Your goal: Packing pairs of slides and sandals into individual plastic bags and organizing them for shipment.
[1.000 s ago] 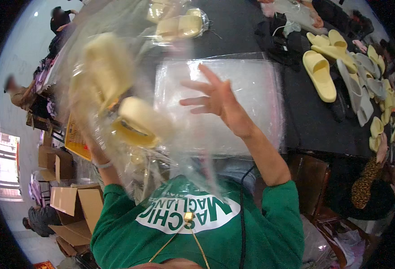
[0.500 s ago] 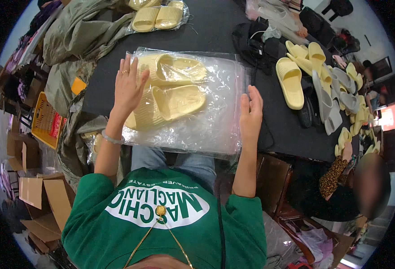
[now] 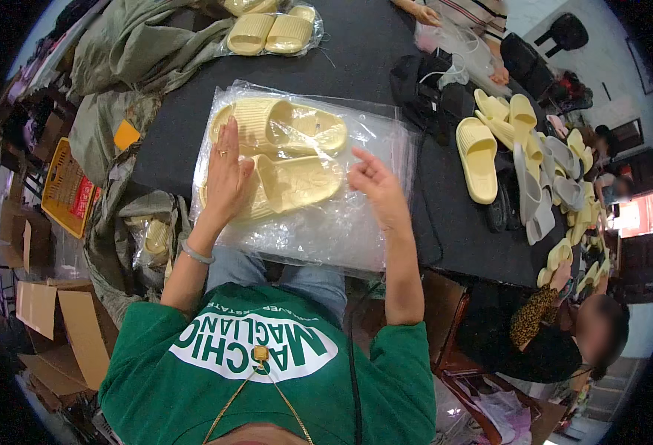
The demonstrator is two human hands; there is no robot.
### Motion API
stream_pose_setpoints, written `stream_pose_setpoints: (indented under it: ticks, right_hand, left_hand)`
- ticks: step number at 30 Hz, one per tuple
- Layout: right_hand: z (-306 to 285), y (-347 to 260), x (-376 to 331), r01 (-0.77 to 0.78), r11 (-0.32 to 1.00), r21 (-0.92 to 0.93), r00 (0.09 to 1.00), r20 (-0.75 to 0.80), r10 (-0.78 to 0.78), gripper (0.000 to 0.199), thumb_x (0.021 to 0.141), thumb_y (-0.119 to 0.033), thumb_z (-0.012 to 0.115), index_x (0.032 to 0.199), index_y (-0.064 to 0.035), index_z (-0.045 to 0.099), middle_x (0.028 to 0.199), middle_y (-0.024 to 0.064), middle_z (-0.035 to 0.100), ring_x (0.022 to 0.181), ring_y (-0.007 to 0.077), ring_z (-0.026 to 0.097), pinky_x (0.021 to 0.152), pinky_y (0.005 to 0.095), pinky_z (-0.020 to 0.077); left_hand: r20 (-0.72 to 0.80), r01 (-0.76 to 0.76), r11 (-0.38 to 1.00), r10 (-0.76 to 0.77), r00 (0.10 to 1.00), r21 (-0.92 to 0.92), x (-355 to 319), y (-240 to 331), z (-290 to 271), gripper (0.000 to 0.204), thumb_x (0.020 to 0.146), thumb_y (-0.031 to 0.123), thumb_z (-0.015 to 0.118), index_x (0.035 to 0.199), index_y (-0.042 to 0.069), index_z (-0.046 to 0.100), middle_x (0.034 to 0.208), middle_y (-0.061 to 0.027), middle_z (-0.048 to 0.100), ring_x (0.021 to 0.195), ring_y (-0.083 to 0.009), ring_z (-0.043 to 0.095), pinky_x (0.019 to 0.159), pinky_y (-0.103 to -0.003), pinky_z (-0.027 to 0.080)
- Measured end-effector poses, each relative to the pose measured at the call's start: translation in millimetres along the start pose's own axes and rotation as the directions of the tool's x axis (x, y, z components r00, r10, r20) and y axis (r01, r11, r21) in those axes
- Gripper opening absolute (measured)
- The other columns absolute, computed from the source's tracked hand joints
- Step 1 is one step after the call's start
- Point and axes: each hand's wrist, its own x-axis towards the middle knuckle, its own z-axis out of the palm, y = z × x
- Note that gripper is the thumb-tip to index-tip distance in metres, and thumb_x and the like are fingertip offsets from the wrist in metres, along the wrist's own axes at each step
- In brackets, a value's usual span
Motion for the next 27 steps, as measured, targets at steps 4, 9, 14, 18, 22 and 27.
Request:
stream_pose_setpoints:
  ticks: [4,9,14,18,22,27]
  right_hand:
    - [-17.2,-24.1,6.7,0.241,0.84,0.486,0.967,-0.19,-0.168,0.04,0.092,-0.005,0.056,0.132,-0.0009,0.048,0.091,0.0004,0.056,0.079,0.0069,0.053,0.073,0.0218,0.0467]
    - [-23.7,-14.2,11.9,0.127,0.945,0.3,0.978,-0.197,-0.069,0.039,0.099,-0.031,0.047,0.121,0.0005,0.052,0.088,0.0035,0.055,0.077,0.0115,0.059,0.071,0.0245,0.0493]
    - [-17.7,-12.5,29.6,-0.242,0.966,-0.087,0.965,-0.13,0.23,0.049,0.097,-0.044,0.048,0.117,0.0003,0.057,0.096,0.0091,0.064,0.074,0.0131,0.061,0.065,0.0242,0.049]
    - [-10.4,-26.0,52.5,-0.183,0.898,-0.401,0.98,0.0,0.199,0.052,0.094,-0.044,0.053,0.118,0.0019,0.057,0.103,0.009,0.066,0.07,0.009,0.059,0.063,0.0244,0.0496]
    - [-60.8,-3.7,101.6,-0.017,0.933,0.359,0.987,0.155,-0.041,0.036,0.096,-0.028,0.054,0.119,-0.0007,0.057,0.104,0.006,0.066,0.071,0.0087,0.059,0.064,0.0235,0.0497]
    - [-39.7,-4.6,94.8,-0.068,0.516,0.854,0.989,0.127,-0.08,0.044,0.1,-0.036,0.041,0.124,-0.0003,0.052,0.118,0.0143,0.061,0.099,0.0202,0.061,0.085,0.0325,0.0498]
  left_hand:
    - [0.031,0.062,0.997,-0.063,0.998,0.041,-1.5,-4.2,4.4,0.076,0.093,0.054,0.042,0.15,0.012,0.016,0.153,-0.0162,0.021,0.141,-0.0364,0.018,0.112,-0.051,0.019]
    - [0.043,0.073,0.993,-0.077,0.996,0.09,1.5,-6.6,7.7,0.078,0.09,0.054,0.048,0.149,0.012,0.022,0.153,-0.0166,0.023,0.141,-0.0372,0.02,0.111,-0.051,0.02]
    - [0.058,0.067,0.988,-0.076,0.995,0.141,1.3,-2.8,1.9,0.075,0.089,0.053,0.05,0.147,0.011,0.028,0.152,-0.0163,0.026,0.14,-0.0366,0.023,0.111,-0.05,0.021]
    - [0.098,-0.025,0.991,0.012,0.995,0.129,8.2,5.1,-7.4,0.073,0.09,0.052,0.05,0.147,0.013,0.029,0.152,-0.0151,0.026,0.14,-0.0336,0.023,0.112,-0.049,0.021]
    - [0.175,-0.136,0.988,0.12,0.977,0.08,10.1,16.8,-3.9,0.075,0.088,0.054,0.052,0.147,0.013,0.029,0.152,-0.0137,0.025,0.14,-0.0318,0.024,0.112,-0.048,0.021]
    - [0.167,-0.073,0.995,0.061,0.984,0.067,6.6,10.2,5.1,0.079,0.085,0.059,0.053,0.147,0.015,0.03,0.152,-0.0132,0.026,0.14,-0.0301,0.025,0.111,-0.049,0.022]
